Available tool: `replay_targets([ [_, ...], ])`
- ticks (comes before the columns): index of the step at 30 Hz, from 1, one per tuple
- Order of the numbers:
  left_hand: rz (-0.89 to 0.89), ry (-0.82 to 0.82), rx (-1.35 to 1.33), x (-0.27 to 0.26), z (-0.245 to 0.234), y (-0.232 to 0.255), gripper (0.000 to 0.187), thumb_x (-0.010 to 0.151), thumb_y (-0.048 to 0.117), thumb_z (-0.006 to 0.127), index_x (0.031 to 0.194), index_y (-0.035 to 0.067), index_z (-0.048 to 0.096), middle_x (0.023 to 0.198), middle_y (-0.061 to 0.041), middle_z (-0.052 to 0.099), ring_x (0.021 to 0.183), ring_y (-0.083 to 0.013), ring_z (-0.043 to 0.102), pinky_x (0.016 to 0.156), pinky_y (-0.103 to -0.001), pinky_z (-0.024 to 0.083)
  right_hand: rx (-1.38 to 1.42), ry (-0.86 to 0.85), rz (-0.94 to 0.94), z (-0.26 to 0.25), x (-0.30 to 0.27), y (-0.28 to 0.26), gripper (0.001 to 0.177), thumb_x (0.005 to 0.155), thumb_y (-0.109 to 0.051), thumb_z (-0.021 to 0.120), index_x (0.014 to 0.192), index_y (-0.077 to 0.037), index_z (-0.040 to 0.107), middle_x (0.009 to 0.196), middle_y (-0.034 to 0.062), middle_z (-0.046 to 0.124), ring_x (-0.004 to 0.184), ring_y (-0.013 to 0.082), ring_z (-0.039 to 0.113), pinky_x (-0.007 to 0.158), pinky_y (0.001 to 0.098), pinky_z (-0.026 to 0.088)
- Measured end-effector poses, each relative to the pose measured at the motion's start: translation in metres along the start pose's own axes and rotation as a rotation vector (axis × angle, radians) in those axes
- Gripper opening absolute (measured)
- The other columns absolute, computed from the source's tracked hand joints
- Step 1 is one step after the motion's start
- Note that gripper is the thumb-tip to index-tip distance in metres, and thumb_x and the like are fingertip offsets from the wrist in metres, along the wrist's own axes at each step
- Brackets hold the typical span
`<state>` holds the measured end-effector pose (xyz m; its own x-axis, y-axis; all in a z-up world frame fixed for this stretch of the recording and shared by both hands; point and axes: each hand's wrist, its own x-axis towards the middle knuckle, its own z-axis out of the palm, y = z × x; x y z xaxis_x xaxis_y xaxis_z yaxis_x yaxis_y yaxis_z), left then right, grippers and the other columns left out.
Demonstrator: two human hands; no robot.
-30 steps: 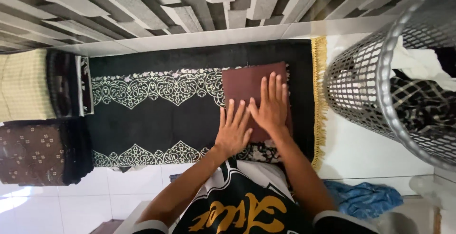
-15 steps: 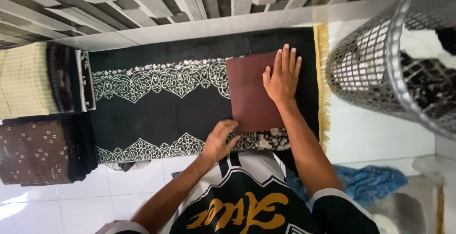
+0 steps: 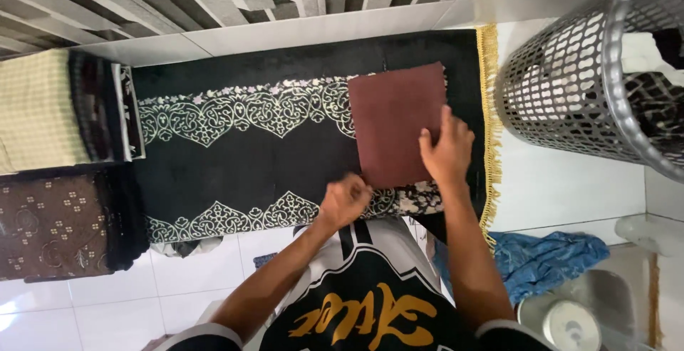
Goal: Take a piece of brown cloth from a basket, fold it neatly on a surface, and place it on a stack of folded items.
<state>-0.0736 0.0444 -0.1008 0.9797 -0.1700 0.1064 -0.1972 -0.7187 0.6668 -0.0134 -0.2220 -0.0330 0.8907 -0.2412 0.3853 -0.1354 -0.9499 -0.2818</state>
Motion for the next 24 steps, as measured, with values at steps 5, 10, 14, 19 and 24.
replay_targets([
  [5, -0.373, -0.188, -0.406, 0.09, -0.066, 0.049, 0.038, 0.088, 0.029, 0.074, 0.114, 0.007, 0.058, 0.099, -0.015, 0.076, 0.085, -0.0307, 0.076, 0.072, -0.046, 0.061, 0.218, -0.532, 0.729, -0.017, -0.018, 0.028, 0.083, 0.085, -0.059, 0.077, 0.147, -0.01, 0.052, 0.135, 0.0194, 0.059, 0.115, 0.0404, 0.065, 0.092, 0.053, 0.053],
  [10, -0.485, -0.112, -0.329, 0.156, -0.019, 0.04, 0.061, 0.089, 0.047, 0.076, 0.13, 0.005, 0.059, 0.115, -0.019, 0.075, 0.107, -0.0344, 0.073, 0.091, -0.05, 0.059, 0.686, -0.459, 1.083, -0.018, -0.027, 0.027, 0.044, 0.076, -0.035, 0.09, 0.107, -0.007, 0.075, 0.096, 0.0171, 0.071, 0.091, 0.0334, 0.071, 0.068, 0.0474, 0.053],
  [14, -0.69, -0.219, -0.661, 0.201, 0.037, 0.012, 0.063, 0.082, 0.05, 0.084, 0.124, 0.007, 0.064, 0.116, -0.017, 0.068, 0.112, -0.0304, 0.066, 0.095, -0.043, 0.053, 1.191, -0.125, 1.483, -0.017, -0.048, 0.015, 0.024, 0.074, -0.021, 0.087, 0.092, -0.016, 0.072, 0.08, 0.0073, 0.066, 0.068, 0.0263, 0.07, 0.05, 0.037, 0.055],
  [19, -0.658, -0.204, -1.023, 0.212, -0.056, 0.099, 0.028, 0.092, 0.026, 0.075, 0.112, 0.007, 0.071, 0.1, -0.01, 0.073, 0.092, -0.0202, 0.068, 0.086, -0.038, 0.056, 1.595, 0.13, 1.451, -0.052, -0.029, -0.047, 0.022, 0.078, -0.001, 0.079, 0.096, -0.012, 0.071, 0.089, 0.014, 0.075, 0.079, 0.0316, 0.077, 0.072, 0.0437, 0.062],
  [24, -0.688, -0.107, -1.369, 0.192, -0.085, 0.088, 0.039, 0.091, 0.012, 0.073, 0.13, 0.014, 0.068, 0.131, -0.011, 0.068, 0.12, -0.024, 0.06, 0.105, -0.045, 0.049, 1.238, 0.172, 1.36, -0.034, -0.023, -0.05, 0.044, 0.074, -0.006, 0.087, 0.111, -0.013, 0.064, 0.09, 0.0045, 0.063, 0.069, 0.0218, 0.064, 0.047, 0.0274, 0.045],
])
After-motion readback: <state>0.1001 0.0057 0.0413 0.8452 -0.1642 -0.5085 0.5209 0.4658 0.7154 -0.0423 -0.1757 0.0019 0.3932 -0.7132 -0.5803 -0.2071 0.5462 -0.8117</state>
